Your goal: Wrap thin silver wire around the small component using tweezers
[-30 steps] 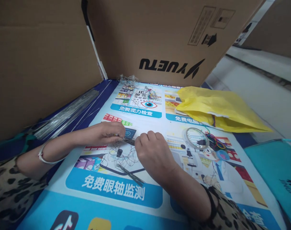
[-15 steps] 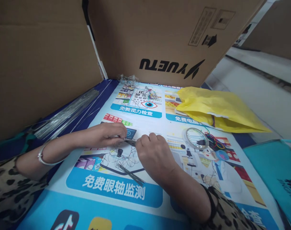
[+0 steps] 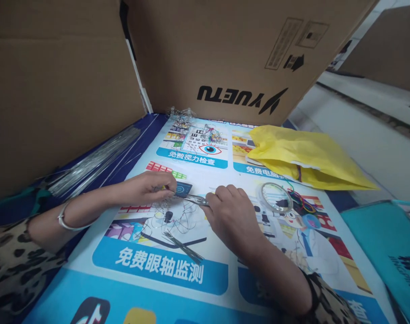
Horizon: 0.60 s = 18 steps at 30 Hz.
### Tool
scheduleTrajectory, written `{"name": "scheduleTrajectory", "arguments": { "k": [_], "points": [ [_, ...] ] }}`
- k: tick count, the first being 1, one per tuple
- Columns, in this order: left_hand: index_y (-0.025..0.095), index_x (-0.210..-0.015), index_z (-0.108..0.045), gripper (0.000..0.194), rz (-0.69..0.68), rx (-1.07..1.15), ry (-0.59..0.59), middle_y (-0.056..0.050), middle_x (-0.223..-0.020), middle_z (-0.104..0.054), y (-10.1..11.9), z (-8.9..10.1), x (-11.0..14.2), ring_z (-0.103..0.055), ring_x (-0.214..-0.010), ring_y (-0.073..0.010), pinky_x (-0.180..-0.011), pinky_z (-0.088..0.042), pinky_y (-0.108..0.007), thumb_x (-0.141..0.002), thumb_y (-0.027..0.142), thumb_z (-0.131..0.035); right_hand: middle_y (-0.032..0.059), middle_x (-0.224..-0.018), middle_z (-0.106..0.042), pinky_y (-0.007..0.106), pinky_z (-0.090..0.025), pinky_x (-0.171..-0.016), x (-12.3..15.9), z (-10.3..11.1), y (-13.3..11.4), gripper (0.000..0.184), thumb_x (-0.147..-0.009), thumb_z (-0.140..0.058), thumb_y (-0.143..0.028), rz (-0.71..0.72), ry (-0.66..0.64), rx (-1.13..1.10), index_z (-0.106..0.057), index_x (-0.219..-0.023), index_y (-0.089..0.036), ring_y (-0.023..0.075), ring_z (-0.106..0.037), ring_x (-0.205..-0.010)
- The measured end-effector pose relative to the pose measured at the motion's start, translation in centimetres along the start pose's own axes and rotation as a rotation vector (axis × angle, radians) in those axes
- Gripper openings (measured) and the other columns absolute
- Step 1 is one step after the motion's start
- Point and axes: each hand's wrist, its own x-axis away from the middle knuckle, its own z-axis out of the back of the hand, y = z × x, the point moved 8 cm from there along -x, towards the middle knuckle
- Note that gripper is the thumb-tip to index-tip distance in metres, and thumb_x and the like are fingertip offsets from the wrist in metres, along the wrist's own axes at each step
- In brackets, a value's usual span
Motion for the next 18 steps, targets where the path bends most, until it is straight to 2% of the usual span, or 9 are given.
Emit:
{"name": "scheduleTrajectory", "arguments": {
  "k": [5, 14, 18],
  "points": [
    [0.015, -0.081, -0.051, 0.012, -0.017, -0.004, 0.004, -0.002, -0.080, -0.056, -0.01, -0.12, 0.10, -0.050, -0.073, -0.0103, -0.069, -0.039, -0.022, -0.087, 0.020, -0.042, 0.0047, -0.076, -0.059, 0.030, -0.026, -0.066, -0.22, -0.68, 0.16, 0.020, -0.084, -0.054, -0.035, -0.035, -0.039, -0.028, -0.065, -0.080, -0.019, 0.0181, -0.047, -0.076],
    [0.016, -0.083, -0.054, 0.015, -0.059, 0.033, -0.013, -0.003, -0.083, -0.057, 0.34, -0.33, 0.05, -0.051, -0.075, -0.0113, -0.070, -0.039, -0.022, -0.088, 0.023, -0.042, 0.0023, -0.070, -0.060, 0.027, -0.025, -0.062, -0.40, -0.66, -0.29, 0.023, -0.085, -0.052, -0.037, -0.003, 0.047, 0.021, -0.064, -0.077, -0.019, 0.0150, -0.049, -0.069],
    [0.016, -0.087, -0.055, 0.015, -0.016, 0.079, -0.030, -0.003, -0.085, -0.059, 0.07, -0.32, 0.15, -0.052, -0.077, -0.0117, -0.071, -0.039, -0.023, -0.088, 0.026, -0.045, 0.0021, -0.069, -0.060, 0.028, -0.025, -0.062, -0.22, -0.45, -0.35, 0.022, -0.084, -0.054, -0.036, -0.003, 0.056, 0.052, -0.064, -0.075, -0.019, 0.0154, -0.049, -0.068]
  ]
}}
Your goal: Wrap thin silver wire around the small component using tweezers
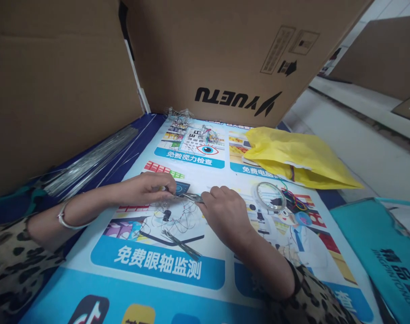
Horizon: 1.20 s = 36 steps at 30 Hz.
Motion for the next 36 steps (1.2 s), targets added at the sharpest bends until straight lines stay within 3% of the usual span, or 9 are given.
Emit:
{"name": "scheduleTrajectory", "arguments": {
  "k": [7, 15, 36],
  "points": [
    [0.016, -0.097, -0.053, 0.021, 0.110, 0.042, -0.054, -0.003, -0.091, -0.058, -1.1, -0.3, 0.2, -0.051, -0.076, -0.0123, -0.066, -0.039, -0.023, -0.078, 0.026, -0.056, 0.0020, -0.070, -0.062, 0.027, -0.026, -0.061, 0.2, -0.1, 0.2, 0.021, -0.084, -0.054, -0.036, -0.040, -0.023, -0.038, -0.065, -0.077, -0.019, 0.0151, -0.051, -0.068],
    [0.016, -0.088, -0.055, 0.011, 0.002, -0.032, -0.051, -0.004, -0.085, -0.058, -1.0, -1.2, -0.2, -0.049, -0.079, -0.0153, -0.073, -0.037, -0.027, -0.078, 0.021, -0.055, 0.0030, -0.071, -0.062, 0.026, -0.029, -0.061, 0.4, -0.2, 0.4, 0.024, -0.085, -0.052, -0.036, -0.044, 0.014, -0.080, -0.066, -0.079, -0.018, 0.0146, -0.052, -0.069],
    [0.016, -0.086, -0.056, 0.009, -0.026, -0.032, -0.057, -0.004, -0.084, -0.059, -0.9, -1.3, -0.2, -0.051, -0.079, -0.0146, -0.075, -0.037, -0.026, -0.080, 0.022, -0.055, 0.0031, -0.073, -0.063, 0.025, -0.034, -0.062, 0.5, -1.3, 0.8, 0.024, -0.084, -0.052, -0.039, -0.093, -0.039, -0.151, -0.066, -0.081, -0.018, 0.0155, -0.055, -0.071]
  ]
}}
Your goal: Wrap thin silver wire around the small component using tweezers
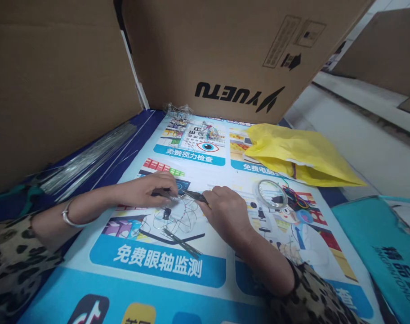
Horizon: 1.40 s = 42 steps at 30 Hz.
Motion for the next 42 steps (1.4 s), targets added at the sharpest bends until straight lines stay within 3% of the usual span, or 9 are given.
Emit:
{"name": "scheduleTrajectory", "arguments": {
  "k": [6, 24, 33, 39, 42],
  "points": [
    [0.017, -0.084, -0.056, 0.006, 0.011, -0.004, -0.001, -0.003, -0.082, -0.059, -0.3, -0.1, 0.0, -0.051, -0.078, -0.0146, -0.074, -0.038, -0.026, -0.079, 0.020, -0.054, 0.0032, -0.074, -0.063, 0.025, -0.033, -0.062, 0.1, -0.5, 0.2, 0.026, -0.085, -0.051, -0.041, -0.006, -0.014, -0.022, -0.066, -0.083, -0.019, 0.0158, -0.055, -0.072],
    [0.016, -0.084, -0.059, 0.008, 0.039, -0.008, -0.013, -0.002, -0.081, -0.060, -0.2, -0.1, 0.0, -0.051, -0.078, -0.0138, -0.075, -0.038, -0.026, -0.080, 0.020, -0.053, 0.0026, -0.069, -0.057, 0.031, -0.025, -0.062, 0.1, 1.4, -2.3, 0.020, -0.086, -0.051, -0.033, 0.221, 0.116, 0.169, -0.062, -0.078, -0.019, 0.0170, -0.043, -0.069],
    [0.016, -0.082, -0.058, 0.007, 0.041, -0.016, -0.021, -0.002, -0.081, -0.059, -0.1, -0.2, 0.0, -0.051, -0.078, -0.0142, -0.075, -0.038, -0.026, -0.080, 0.021, -0.054, 0.0027, -0.070, -0.055, 0.033, -0.022, -0.061, 0.4, 1.5, -2.9, 0.014, -0.085, -0.050, -0.021, 0.341, 0.129, 0.326, -0.061, -0.094, -0.017, 0.0176, -0.040, -0.069],
    [0.017, -0.084, -0.058, 0.007, 0.044, -0.021, -0.024, -0.002, -0.083, -0.060, -0.1, -0.3, 0.0, -0.051, -0.080, -0.0146, -0.076, -0.037, -0.026, -0.078, 0.018, -0.055, 0.0027, -0.067, -0.055, 0.032, -0.023, -0.062, -0.1, 1.2, -2.0, 0.016, -0.086, -0.051, -0.027, 0.217, 0.102, 0.264, -0.061, -0.076, -0.019, 0.0178, -0.042, -0.068],
    [0.017, -0.084, -0.058, 0.008, 0.044, -0.022, -0.024, -0.002, -0.083, -0.060, -0.2, -0.3, 0.0, -0.051, -0.080, -0.0146, -0.076, -0.038, -0.026, -0.077, 0.017, -0.055, 0.0026, -0.068, -0.057, 0.031, -0.024, -0.062, -0.2, 1.0, -1.6, 0.020, -0.086, -0.050, -0.033, 0.161, 0.079, 0.196, -0.062, -0.077, -0.020, 0.0171, -0.043, -0.068]
  ]
}}
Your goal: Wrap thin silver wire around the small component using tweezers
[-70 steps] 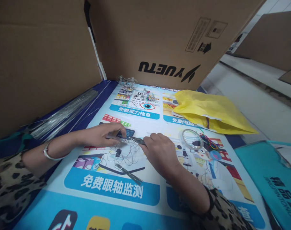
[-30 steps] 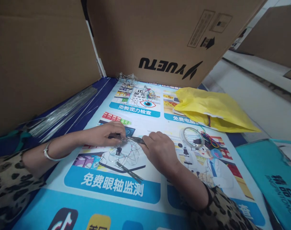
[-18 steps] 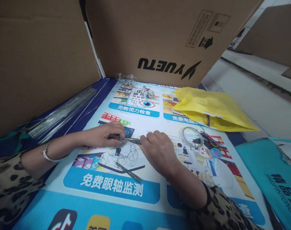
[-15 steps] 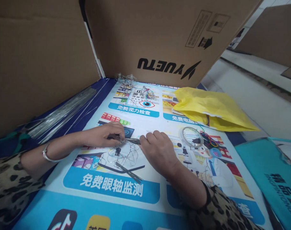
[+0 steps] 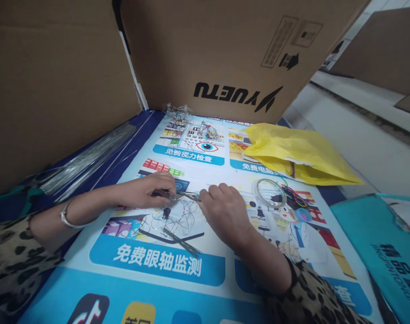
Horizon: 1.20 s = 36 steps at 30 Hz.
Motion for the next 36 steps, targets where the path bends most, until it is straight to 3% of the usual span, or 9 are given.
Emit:
{"name": "scheduleTrajectory", "arguments": {
  "k": [7, 12, 17, 22, 27, 36],
  "points": [
    [0.016, -0.085, -0.058, 0.009, 0.010, -0.013, -0.007, -0.002, -0.083, -0.060, 0.2, 0.1, 0.0, -0.052, -0.079, -0.0139, -0.073, -0.037, -0.025, -0.080, 0.022, -0.053, 0.0026, -0.069, -0.059, 0.029, -0.025, -0.062, 0.0, -0.5, 0.6, 0.022, -0.085, -0.052, -0.036, -0.074, -0.072, -0.083, -0.064, -0.076, -0.019, 0.0157, -0.048, -0.069],
    [0.017, -0.097, -0.058, 0.027, 0.078, -0.102, -0.030, -0.004, -0.091, -0.060, 0.7, 1.0, 0.3, -0.052, -0.083, -0.0165, -0.073, -0.037, -0.026, -0.081, 0.039, -0.055, 0.0032, -0.070, -0.060, 0.029, -0.025, -0.062, 0.0, -0.3, 0.6, 0.022, -0.086, -0.051, -0.034, -0.065, -0.079, -0.089, -0.064, -0.077, -0.018, 0.0153, -0.048, -0.069],
    [0.019, -0.100, -0.059, 0.033, 0.069, -0.180, 0.091, -0.005, -0.098, -0.060, 2.0, 2.5, 0.1, -0.051, -0.096, -0.0201, -0.087, -0.034, -0.032, -0.080, 0.045, -0.056, 0.0028, -0.069, -0.059, 0.029, -0.024, -0.062, -0.1, -0.2, 0.5, 0.021, -0.085, -0.052, -0.035, -0.065, -0.083, -0.072, -0.063, -0.076, -0.019, 0.0159, -0.047, -0.069],
    [0.017, -0.084, -0.063, 0.021, 0.095, -0.209, 0.110, -0.002, -0.078, -0.063, 2.2, 2.3, -0.7, -0.055, -0.078, -0.0162, -0.078, -0.037, -0.029, -0.082, 0.035, -0.053, 0.0026, -0.069, -0.059, 0.029, -0.024, -0.062, -0.3, -0.1, 0.2, 0.023, -0.085, -0.052, -0.036, -0.057, -0.063, -0.066, -0.063, -0.075, -0.019, 0.0159, -0.046, -0.068],
    [0.018, -0.076, -0.065, 0.015, 0.164, -0.217, 0.094, -0.001, -0.074, -0.065, 2.0, 1.9, -1.1, -0.054, -0.066, -0.0124, -0.058, -0.034, -0.022, -0.076, 0.021, -0.051, 0.0029, -0.068, -0.058, 0.029, -0.024, -0.062, -0.3, 0.0, 0.0, 0.022, -0.085, -0.053, -0.034, -0.040, -0.037, -0.063, -0.063, -0.073, -0.019, 0.0156, -0.045, -0.068],
    [0.016, -0.066, -0.059, 0.014, 0.262, -0.267, 0.217, -0.002, -0.065, -0.060, 1.2, 2.7, -0.8, -0.048, -0.056, -0.0104, -0.053, -0.031, -0.022, -0.072, 0.018, -0.046, 0.0039, -0.072, -0.059, 0.028, -0.026, -0.064, -0.2, 0.5, 1.0, 0.021, -0.085, -0.052, -0.034, -0.089, -0.083, -0.126, -0.064, -0.077, -0.018, 0.0160, -0.047, -0.072]
  ]
}}
